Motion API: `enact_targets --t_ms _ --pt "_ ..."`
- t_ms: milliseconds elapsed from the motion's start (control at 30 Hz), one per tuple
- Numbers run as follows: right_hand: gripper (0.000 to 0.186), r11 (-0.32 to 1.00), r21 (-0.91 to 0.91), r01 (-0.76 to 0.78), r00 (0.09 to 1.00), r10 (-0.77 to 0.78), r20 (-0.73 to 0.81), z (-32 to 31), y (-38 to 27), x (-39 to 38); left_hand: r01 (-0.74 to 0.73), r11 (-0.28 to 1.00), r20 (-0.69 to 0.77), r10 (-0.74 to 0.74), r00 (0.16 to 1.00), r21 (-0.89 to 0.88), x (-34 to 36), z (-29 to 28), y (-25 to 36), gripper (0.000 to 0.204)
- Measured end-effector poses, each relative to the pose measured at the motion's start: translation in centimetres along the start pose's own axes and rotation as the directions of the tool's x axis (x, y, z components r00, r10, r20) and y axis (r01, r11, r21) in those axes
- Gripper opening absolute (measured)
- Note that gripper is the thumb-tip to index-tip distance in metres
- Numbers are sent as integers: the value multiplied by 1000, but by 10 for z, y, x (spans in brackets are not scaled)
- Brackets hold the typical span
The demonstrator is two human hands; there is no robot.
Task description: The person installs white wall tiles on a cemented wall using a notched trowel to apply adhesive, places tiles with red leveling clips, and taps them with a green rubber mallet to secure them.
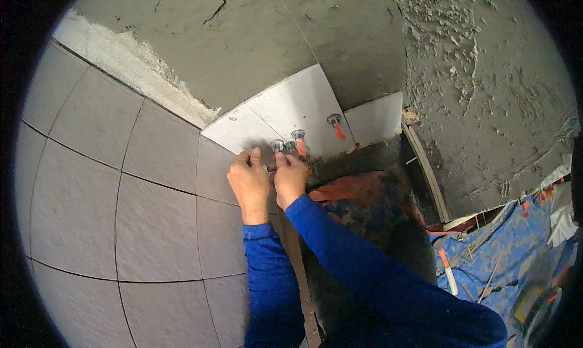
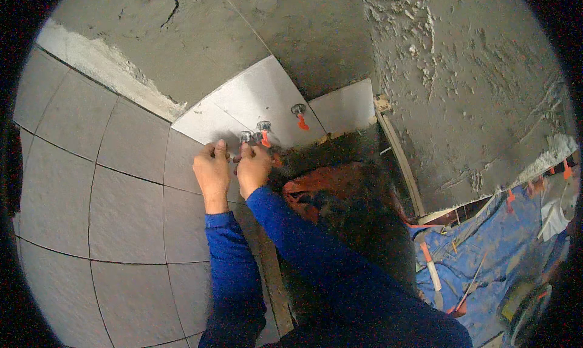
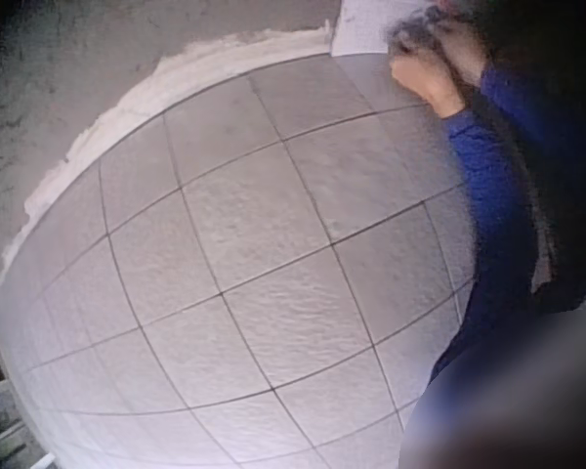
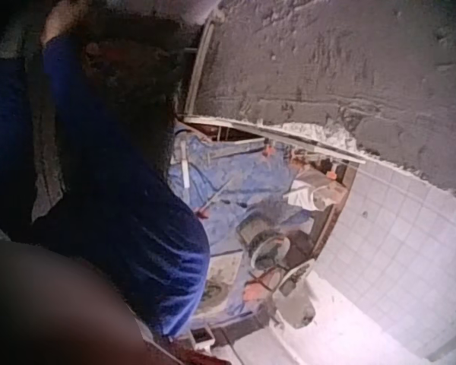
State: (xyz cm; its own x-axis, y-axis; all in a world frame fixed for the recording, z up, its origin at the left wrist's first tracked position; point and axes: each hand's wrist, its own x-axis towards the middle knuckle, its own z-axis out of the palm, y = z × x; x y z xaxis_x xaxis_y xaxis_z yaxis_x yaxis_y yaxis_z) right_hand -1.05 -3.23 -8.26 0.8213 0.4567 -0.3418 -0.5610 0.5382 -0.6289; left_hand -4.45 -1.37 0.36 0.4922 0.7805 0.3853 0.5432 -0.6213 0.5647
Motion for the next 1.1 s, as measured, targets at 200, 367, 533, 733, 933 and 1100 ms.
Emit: enact_targets --t_ms 200,367,533,733,933,1100 --pt "19 780 481 -399 915 309 258 -3 -3 1 154 988 365 -137 921 -17 20 4 -7 43" --pt "16 704 540 -461 886 327 329 -12 -3 2 690 671 699 -356 620 -270 34 25 -25 39" --pt "12 727 543 -420 905 293 308 -15 -6 -1 793 446 812 -211 544 -415 36 35 -42 34" --pt "19 842 447 -302 953 283 111 0 2 6 77 997 202 -69 977 -32 24 42 -19 28" --pt "22 779 500 -378 925 292 244 -9 1 5 189 982 166 -185 969 -7 24 38 -26 35" --pt "17 770 490 -409 912 328 246 -8 -2 6 728 525 678 -336 654 -442 29 38 -35 38"
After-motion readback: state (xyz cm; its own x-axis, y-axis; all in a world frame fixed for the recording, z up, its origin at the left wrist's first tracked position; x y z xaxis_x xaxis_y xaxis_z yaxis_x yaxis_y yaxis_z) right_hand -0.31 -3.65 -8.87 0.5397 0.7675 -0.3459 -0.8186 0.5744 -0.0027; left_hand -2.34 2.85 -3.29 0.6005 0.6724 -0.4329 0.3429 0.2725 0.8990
